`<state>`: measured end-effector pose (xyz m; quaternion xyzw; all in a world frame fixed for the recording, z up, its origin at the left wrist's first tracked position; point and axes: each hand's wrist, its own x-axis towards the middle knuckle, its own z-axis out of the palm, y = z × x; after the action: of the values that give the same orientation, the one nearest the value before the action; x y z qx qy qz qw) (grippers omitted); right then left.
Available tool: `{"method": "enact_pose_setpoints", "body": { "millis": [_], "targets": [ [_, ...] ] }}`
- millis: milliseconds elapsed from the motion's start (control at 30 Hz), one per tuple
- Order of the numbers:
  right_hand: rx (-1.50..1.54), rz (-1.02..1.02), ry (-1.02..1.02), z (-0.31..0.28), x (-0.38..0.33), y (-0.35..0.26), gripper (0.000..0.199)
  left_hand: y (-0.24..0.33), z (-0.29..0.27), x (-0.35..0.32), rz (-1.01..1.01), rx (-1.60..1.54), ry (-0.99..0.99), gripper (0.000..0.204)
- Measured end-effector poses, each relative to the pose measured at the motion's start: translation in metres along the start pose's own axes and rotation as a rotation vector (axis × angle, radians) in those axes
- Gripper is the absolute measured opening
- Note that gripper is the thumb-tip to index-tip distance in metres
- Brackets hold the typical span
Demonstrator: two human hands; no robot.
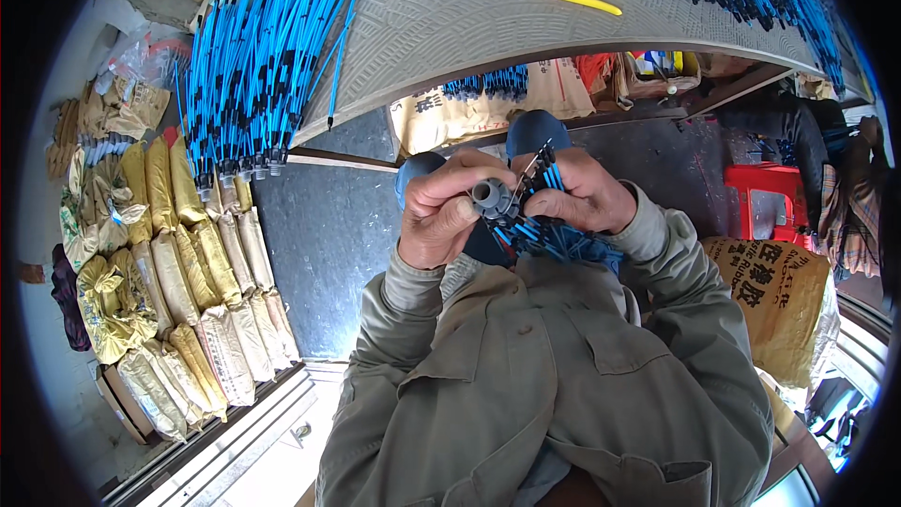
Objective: The person assembles plastic clips onto bundles of blue cables at a manufacturing workbench.
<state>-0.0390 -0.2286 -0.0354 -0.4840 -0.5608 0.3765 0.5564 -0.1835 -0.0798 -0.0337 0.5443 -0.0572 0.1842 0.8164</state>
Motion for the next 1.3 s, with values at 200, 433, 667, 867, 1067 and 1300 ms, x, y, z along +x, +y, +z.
{"method": "enact_pose_setpoints", "body": {
  "millis": [200, 433, 667, 867, 1067, 1300],
  "targets": [
    [0.433, -0.043, 0.208, 0.025, -0.002, 0.029, 0.016, -0.002, -0.003, 0.001, -0.080, 0.045, -0.021, 0.037],
    [0.557, 0.007, 0.052, 0.009, 0.002, 0.021, 0.022, 0.001, 0.004, 0.005, -0.127, 0.039, 0.038, 0.044],
    [0.448, -0.028, 0.098, 0.015, 0.007, 0.010, 0.020, 0.001, -0.005, 0.003, -0.123, -0.060, -0.058, 0.034],
    [0.490, 0.035, 0.147, 0.022, 0.005, 0.010, 0.020, 0.005, 0.000, 0.003, -0.144, 0.004, 0.032, 0.040],
    [0.496, 0.059, 0.065, 0.018, 0.004, 0.011, 0.021, 0.003, -0.016, 0.014, -0.073, 0.090, -0.159, 0.034],
    [0.516, 0.095, -0.024, 0.014, -0.007, 0.012, 0.024, -0.008, -0.012, 0.031, 0.079, -0.013, -0.466, 0.033]
  ]
}}
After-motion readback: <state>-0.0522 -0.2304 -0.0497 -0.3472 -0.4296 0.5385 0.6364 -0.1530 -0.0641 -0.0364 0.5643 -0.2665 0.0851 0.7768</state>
